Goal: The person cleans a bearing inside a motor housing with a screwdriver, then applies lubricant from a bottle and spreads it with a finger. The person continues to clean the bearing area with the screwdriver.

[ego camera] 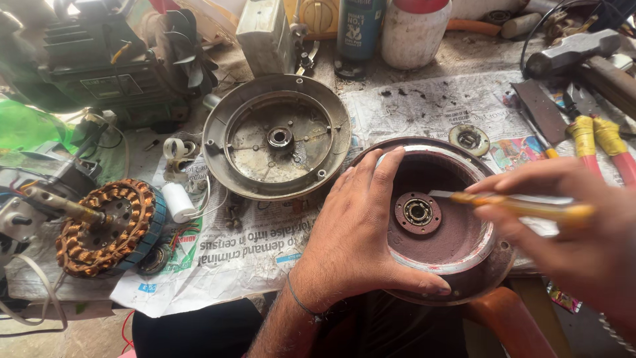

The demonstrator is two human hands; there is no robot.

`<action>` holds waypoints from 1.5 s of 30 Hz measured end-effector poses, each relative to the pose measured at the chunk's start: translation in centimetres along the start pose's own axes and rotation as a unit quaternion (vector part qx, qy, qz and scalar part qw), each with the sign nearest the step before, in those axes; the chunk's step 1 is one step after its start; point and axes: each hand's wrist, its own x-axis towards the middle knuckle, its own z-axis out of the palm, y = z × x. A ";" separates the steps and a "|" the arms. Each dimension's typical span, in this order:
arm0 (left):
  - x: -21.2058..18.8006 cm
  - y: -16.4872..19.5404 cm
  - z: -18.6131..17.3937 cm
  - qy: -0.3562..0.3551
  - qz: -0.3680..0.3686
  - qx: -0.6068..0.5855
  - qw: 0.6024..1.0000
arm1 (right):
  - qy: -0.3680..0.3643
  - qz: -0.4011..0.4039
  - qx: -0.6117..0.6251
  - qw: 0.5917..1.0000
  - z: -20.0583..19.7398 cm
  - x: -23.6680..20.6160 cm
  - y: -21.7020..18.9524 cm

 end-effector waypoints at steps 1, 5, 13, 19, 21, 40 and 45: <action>0.0 0.0 0.0 -0.002 -0.002 0.001 1.000 | -0.018 -0.016 -0.013 1.000 0.3 0.2 -0.4; 0.1 0.0 0.1 -0.011 -0.007 0.000 1.000 | -0.070 -0.012 -0.028 0.997 1.5 1.6 -0.9; 0.1 0.0 0.1 -0.013 -0.009 0.004 1.000 | -0.086 0.044 -0.071 0.993 2.9 3.5 -2.0; 0.1 0.1 0.0 -0.012 -0.008 -0.011 1.000 | -0.106 0.021 -0.082 0.991 3.0 4.4 -2.8; 0.1 0.1 -0.1 -0.009 -0.009 -0.012 1.000 | -0.107 0.019 -0.099 0.989 3.5 4.8 -2.8; 0.2 -0.2 0.1 -0.016 -0.007 0.003 1.000 | -0.231 0.246 0.010 0.941 4.4 11.3 -3.2; 0.2 -0.2 0.2 -0.010 -0.004 0.009 1.000 | -0.233 0.243 0.041 0.941 4.2 11.5 -3.2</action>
